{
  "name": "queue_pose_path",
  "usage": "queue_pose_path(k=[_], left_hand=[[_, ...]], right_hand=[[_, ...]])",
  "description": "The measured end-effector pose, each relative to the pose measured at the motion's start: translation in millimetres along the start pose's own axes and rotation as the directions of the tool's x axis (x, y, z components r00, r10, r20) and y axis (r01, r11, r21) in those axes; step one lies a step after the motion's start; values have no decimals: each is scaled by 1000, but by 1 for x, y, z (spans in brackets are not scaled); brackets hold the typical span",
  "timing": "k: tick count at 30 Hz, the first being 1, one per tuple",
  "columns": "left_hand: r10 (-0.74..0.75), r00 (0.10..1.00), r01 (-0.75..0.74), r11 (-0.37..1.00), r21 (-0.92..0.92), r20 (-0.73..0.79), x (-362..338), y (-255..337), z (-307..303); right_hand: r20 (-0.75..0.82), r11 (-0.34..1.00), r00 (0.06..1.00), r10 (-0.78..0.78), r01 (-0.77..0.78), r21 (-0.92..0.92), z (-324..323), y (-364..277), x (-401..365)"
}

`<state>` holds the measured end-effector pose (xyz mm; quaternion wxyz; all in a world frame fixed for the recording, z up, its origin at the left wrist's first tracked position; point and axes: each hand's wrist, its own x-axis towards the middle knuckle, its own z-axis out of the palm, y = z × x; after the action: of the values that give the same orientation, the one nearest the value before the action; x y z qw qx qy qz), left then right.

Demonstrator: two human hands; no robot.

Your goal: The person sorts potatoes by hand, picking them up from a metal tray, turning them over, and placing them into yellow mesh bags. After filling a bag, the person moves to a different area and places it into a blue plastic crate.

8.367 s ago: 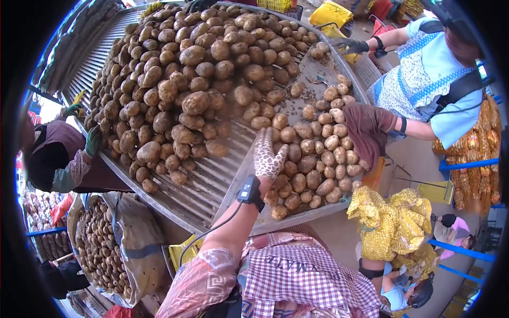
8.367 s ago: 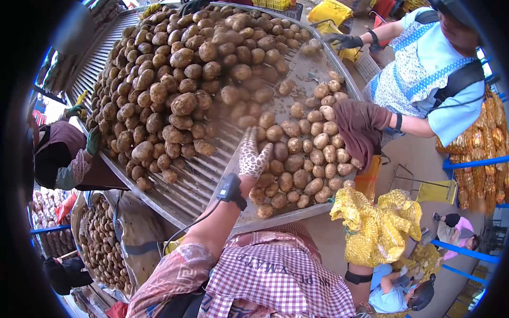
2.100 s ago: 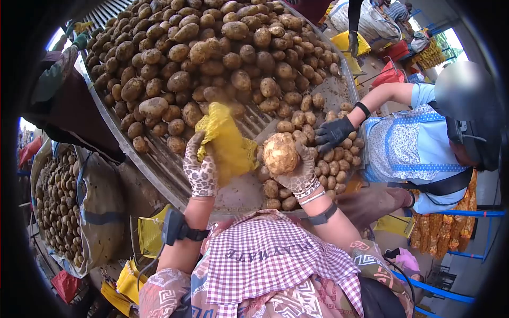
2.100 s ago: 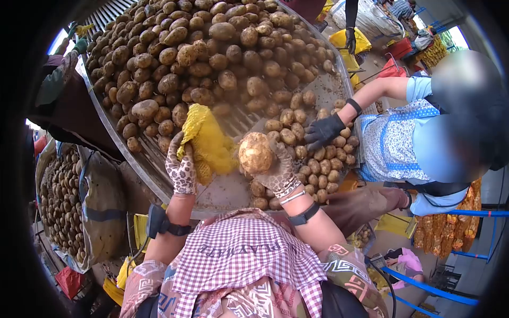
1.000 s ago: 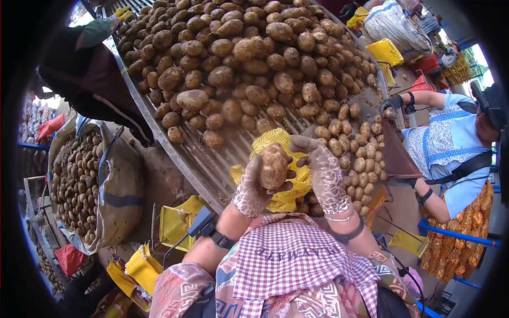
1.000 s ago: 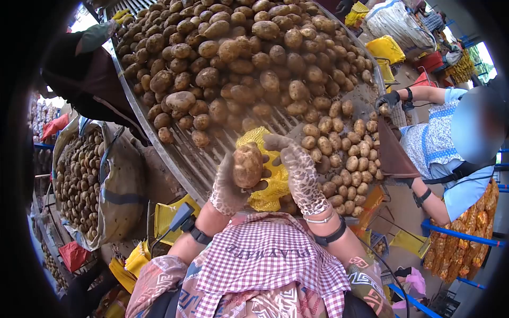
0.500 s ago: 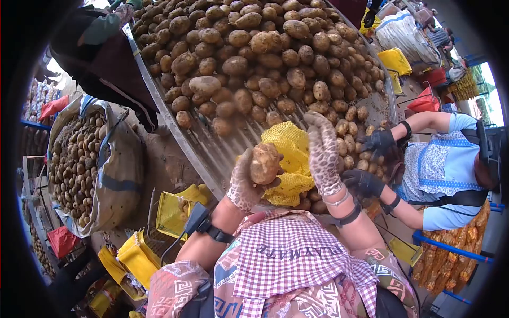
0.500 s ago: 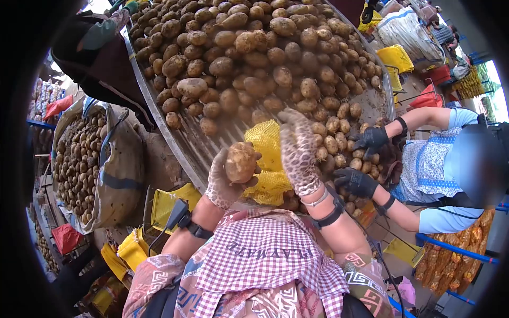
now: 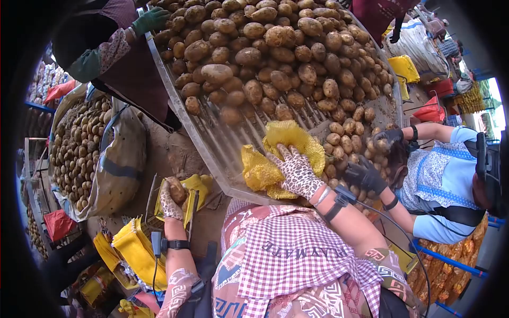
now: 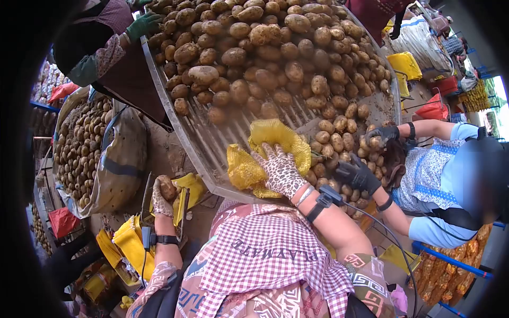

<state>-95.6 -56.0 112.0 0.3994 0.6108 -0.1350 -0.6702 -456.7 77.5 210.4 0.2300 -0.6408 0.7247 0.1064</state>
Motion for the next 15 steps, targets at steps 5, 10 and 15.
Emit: queue_pose_path(k=[5,10,15], left_hand=[[205,978,-124,688,715,-27,210,-122,-181],[-14,1000,25,755,655,-22,122,-100,-124],[-37,866,-493,-237,837,499,162,-132,-149]], right_hand=[[116,990,985,-124,115,84,27,5,2],[216,995,972,93,-98,12,22,52,-40],[157,965,953,258,-245,-96,38,79,-32]])
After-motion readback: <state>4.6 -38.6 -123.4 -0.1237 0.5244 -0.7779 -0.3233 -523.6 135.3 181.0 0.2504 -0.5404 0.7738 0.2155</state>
